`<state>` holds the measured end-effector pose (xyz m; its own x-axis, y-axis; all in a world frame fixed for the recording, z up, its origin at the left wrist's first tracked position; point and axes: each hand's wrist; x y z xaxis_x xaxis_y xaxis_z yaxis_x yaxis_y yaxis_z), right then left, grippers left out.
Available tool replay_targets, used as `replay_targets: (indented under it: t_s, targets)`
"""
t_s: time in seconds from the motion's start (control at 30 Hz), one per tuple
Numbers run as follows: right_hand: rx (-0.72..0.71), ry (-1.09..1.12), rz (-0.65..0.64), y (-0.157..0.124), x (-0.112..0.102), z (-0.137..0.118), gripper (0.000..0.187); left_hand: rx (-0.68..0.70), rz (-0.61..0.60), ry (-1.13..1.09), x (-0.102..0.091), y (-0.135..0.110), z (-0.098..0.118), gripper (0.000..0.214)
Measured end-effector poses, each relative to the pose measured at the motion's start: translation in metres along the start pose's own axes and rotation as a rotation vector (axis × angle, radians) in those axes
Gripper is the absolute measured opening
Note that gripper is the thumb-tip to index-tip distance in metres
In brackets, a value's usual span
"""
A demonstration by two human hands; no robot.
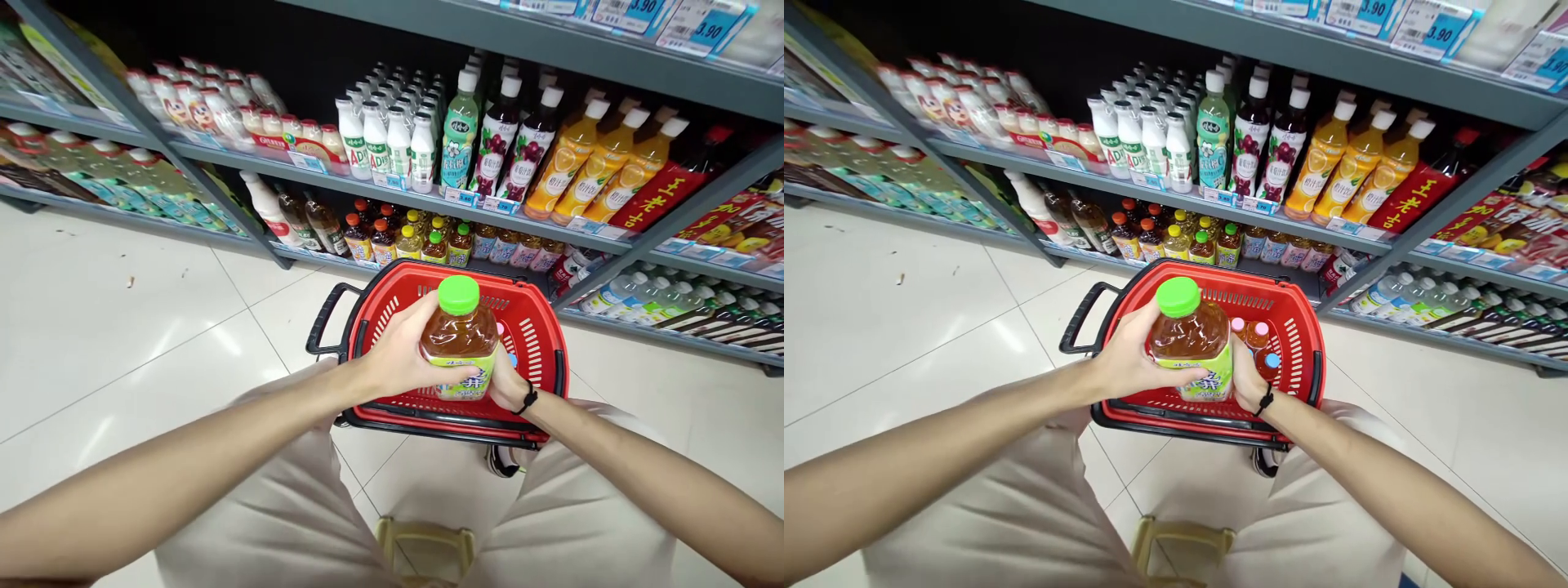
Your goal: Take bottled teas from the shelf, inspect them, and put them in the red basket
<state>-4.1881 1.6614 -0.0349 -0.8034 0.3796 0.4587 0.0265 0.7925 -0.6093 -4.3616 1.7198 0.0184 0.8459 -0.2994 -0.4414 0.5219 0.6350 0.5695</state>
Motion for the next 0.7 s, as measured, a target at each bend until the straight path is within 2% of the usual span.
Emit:
replay_targets:
  t_s: [0.23,0.47,0.7]
  targets:
    - [0.092,0.006,-0.01,-0.0043,-0.0038,0.0042,0.042,-0.057,-0.028,0.021,0.0016,-0.0047,-0.0029,0.076]
    - [0.1,0.018,-0.007,-0.0034,0.0006,-0.0008,0.043,-0.159,-0.062,0.001,0.002,-0.0039,-0.0066,0.082]
    - [0.093,0.003,-0.068,-0.0027,-0.0034,-0.0008,0.047,-0.18,-0.084,-0.015,0.0044,0.0003,-0.0067,0.085]
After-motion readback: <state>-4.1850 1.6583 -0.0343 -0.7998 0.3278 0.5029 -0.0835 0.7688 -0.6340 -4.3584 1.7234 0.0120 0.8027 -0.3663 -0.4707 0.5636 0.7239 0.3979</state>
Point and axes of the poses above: each hand's wrist, its own y-axis towards the middle knuckle, its own x-axis out of the palm, z = x × y, and after that the axes turned 4 degrees about z, right-handed
